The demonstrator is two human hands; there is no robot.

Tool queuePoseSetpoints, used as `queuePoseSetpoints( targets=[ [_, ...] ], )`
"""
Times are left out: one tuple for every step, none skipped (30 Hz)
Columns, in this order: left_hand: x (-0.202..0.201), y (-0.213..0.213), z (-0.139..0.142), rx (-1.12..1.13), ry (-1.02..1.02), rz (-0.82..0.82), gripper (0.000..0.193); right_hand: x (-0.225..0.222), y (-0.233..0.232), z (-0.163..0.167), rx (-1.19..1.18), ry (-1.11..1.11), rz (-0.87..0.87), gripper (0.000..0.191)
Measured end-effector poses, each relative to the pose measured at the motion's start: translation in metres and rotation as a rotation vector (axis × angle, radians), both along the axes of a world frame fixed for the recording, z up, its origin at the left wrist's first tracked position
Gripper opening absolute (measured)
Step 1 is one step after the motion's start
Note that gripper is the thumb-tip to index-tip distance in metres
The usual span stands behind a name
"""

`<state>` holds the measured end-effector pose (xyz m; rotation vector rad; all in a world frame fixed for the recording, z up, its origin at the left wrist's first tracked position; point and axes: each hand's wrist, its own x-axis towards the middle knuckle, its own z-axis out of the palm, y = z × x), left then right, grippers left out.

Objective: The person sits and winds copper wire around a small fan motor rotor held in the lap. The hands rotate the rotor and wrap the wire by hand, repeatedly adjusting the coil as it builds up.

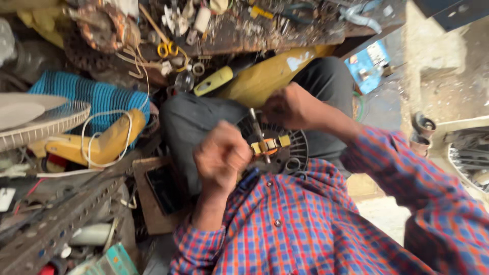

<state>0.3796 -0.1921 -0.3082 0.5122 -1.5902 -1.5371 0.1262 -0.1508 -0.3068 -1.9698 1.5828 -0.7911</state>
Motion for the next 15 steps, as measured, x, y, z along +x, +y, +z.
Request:
queuePoseSetpoints(
  targets=[
    [-0.013,-0.012,-0.002,0.214,0.115,-0.047,0.012,-0.007,0.004,-0.005,-0.081,0.122,-0.025,0.013],
    [-0.028,-0.028,-0.001,-0.075,-0.055,-0.094,0.016,-0.01,0.012,-0.005,-0.148,0.233,-0.027,0.015],
    [-0.041,-0.044,0.002,-0.358,-0.234,-0.146,0.021,-0.011,0.023,0.001,-0.084,0.347,0.027,0.014],
    [-0.052,-0.06,0.009,-0.373,-0.326,-0.317,0.02,-0.007,0.032,0.011,-0.046,0.464,0.062,0.013],
    [-0.06,-0.071,0.016,-0.387,-0.418,-0.485,0.019,-0.003,0.039,0.025,-0.011,0.582,0.098,0.013],
    [-0.06,-0.076,0.025,-0.388,-0.512,-0.651,0.019,0.012,0.047,0.039,0.286,0.523,0.145,0.009],
    [-0.057,-0.076,0.032,-0.336,-0.472,-0.538,0.016,0.029,0.053,0.052,0.584,0.453,0.181,0.007],
    [-0.048,-0.069,0.038,-0.286,-0.431,-0.433,0.013,0.04,0.058,0.067,0.418,0.325,0.346,0.005],
    [-0.035,-0.061,0.041,-0.232,-0.389,-0.327,0.01,0.049,0.06,0.079,0.249,0.196,0.505,0.01],
    [-0.022,-0.044,0.04,-0.158,-0.254,-0.266,0.009,0.053,0.056,0.084,0.118,0.155,0.447,0.005],
    [-0.009,-0.022,0.036,-0.075,-0.125,-0.205,0.008,0.056,0.05,0.086,-0.003,0.107,0.386,0.005],
    [0.004,-0.003,0.032,-0.326,-0.155,-0.223,0.011,0.052,0.043,0.083,-0.127,0.063,0.319,0.009],
    [0.013,0.01,0.025,-0.594,-0.174,-0.242,0.014,0.046,0.032,0.075,-0.149,0.124,0.295,0.014],
    [0.019,0.017,0.015,-0.604,-0.223,-0.141,0.011,0.037,0.019,0.064,-0.176,0.194,0.269,0.019],
    [0.021,0.02,0.007,-0.614,-0.266,-0.05,0.012,0.029,0.004,0.049,-0.097,0.073,0.238,0.015]
  ],
)
